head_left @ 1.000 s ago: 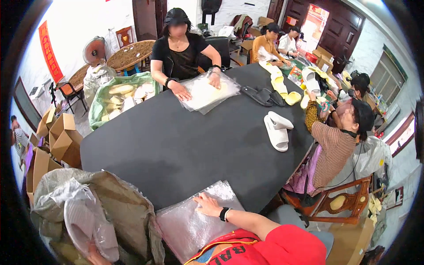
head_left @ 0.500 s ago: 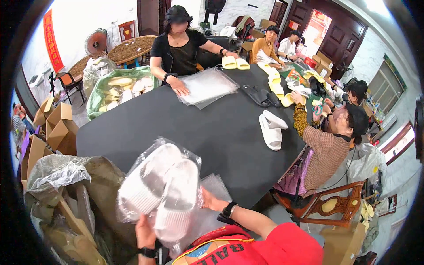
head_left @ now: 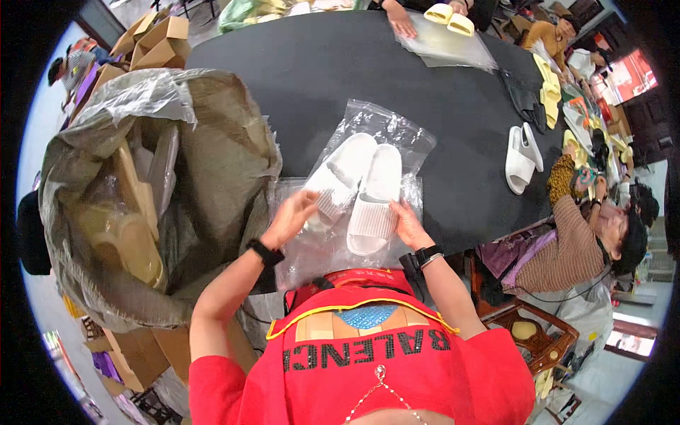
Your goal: The recorder is picking up pairs of slippers from a large bag and packing them into individual plastic bags at a table with other workers.
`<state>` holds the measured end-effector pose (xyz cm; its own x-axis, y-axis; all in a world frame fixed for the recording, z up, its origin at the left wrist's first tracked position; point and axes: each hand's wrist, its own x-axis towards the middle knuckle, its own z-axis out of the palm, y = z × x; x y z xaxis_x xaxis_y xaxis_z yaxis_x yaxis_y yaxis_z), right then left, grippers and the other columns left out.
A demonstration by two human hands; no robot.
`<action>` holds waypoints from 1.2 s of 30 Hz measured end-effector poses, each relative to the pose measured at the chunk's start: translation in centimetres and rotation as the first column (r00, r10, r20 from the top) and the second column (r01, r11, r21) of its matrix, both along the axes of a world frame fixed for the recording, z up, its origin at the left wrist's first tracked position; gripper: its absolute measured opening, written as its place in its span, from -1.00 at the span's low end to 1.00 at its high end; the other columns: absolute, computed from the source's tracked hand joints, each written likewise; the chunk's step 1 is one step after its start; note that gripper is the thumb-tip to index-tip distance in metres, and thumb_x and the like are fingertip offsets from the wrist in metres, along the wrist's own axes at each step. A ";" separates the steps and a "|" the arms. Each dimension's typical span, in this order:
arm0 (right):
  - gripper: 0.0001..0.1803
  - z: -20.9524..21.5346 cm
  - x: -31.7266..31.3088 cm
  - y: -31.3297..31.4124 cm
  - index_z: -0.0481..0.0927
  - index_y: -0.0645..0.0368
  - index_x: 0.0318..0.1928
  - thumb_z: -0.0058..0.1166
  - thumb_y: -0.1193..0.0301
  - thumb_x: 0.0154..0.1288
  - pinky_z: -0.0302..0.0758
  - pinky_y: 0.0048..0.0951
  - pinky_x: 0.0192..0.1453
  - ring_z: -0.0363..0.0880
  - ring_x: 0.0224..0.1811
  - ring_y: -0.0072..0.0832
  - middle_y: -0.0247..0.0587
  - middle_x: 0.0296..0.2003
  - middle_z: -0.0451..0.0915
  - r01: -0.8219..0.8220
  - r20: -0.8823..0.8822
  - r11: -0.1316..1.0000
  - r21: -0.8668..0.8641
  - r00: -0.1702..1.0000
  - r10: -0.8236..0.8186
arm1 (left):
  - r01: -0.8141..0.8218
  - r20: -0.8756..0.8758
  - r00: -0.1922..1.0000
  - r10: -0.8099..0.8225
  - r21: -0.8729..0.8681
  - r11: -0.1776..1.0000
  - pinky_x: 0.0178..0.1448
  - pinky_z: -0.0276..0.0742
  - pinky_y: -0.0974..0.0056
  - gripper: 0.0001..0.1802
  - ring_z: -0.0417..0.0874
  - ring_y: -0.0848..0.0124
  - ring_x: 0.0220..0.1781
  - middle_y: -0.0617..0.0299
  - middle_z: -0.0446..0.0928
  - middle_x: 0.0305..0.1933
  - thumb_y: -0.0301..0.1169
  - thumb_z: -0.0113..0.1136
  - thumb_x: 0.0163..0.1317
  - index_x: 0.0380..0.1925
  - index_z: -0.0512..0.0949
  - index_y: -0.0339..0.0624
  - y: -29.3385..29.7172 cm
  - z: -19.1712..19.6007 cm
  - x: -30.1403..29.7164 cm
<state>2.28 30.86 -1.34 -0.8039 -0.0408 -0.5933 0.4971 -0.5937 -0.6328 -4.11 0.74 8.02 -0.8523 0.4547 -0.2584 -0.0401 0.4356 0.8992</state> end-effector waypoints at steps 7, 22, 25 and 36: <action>0.01 0.6 1.1 -0.5 -0.30 0.05 0.31 0.20 0.27 0.08 0.38 -0.16 0.00 0.36 0.05 -0.36 -0.17 0.09 0.30 -0.086 0.109 0.990 0.114 0.991 0.073 | 0.223 -0.489 0.751 -0.444 -0.445 0.867 0.25 -0.01 -0.09 -0.50 0.24 0.11 0.20 0.09 0.36 0.04 -0.27 0.18 -0.05 -0.06 0.39 -0.19 4.9 -0.6 -3.6; -0.38 4.9 3.1 0.5 0.18 0.18 0.16 0.14 0.34 0.13 0.47 -0.48 -0.23 0.48 -0.16 -0.52 -0.20 -0.20 0.49 0.182 -0.074 0.948 0.263 0.983 -0.168 | -0.016 -0.286 0.954 -0.090 -0.347 0.938 -0.32 0.38 0.08 -0.63 0.54 0.04 -0.35 -0.02 0.50 -0.50 -0.14 0.20 -0.02 -0.55 0.41 -0.26 8.4 2.2 -0.2; -0.24 4.0 3.3 1.5 0.13 0.19 0.18 0.20 0.18 0.05 0.45 -0.43 -0.24 0.47 -0.19 -0.46 -0.12 -0.16 0.45 0.004 0.113 0.819 0.574 0.990 -0.084 | 0.074 -0.119 0.986 -0.114 -0.296 0.952 -0.25 0.43 0.17 -0.62 0.56 0.07 -0.36 -0.11 0.52 -0.45 -0.17 0.12 0.06 -0.42 0.44 -0.34 8.4 -3.8 1.6; -0.41 -2.2 6.1 1.7 0.23 0.21 0.06 0.19 0.51 0.01 0.38 -0.42 -0.05 0.40 -0.13 -0.49 -0.21 -0.18 0.42 0.378 -0.148 0.661 0.648 0.914 -0.377 | -0.346 -0.564 0.802 0.197 -0.169 0.923 0.27 0.01 0.06 -0.20 0.13 -0.01 0.24 -0.20 0.15 0.20 -0.12 0.15 0.07 0.21 0.08 -0.31 2.4 -5.2 -6.8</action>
<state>8.34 32.52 -3.57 -0.6638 0.6608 -0.3503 0.3225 -0.1696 -0.9312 -10.91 3.11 2.78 -0.9666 0.1661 0.1951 0.2552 0.6913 0.6760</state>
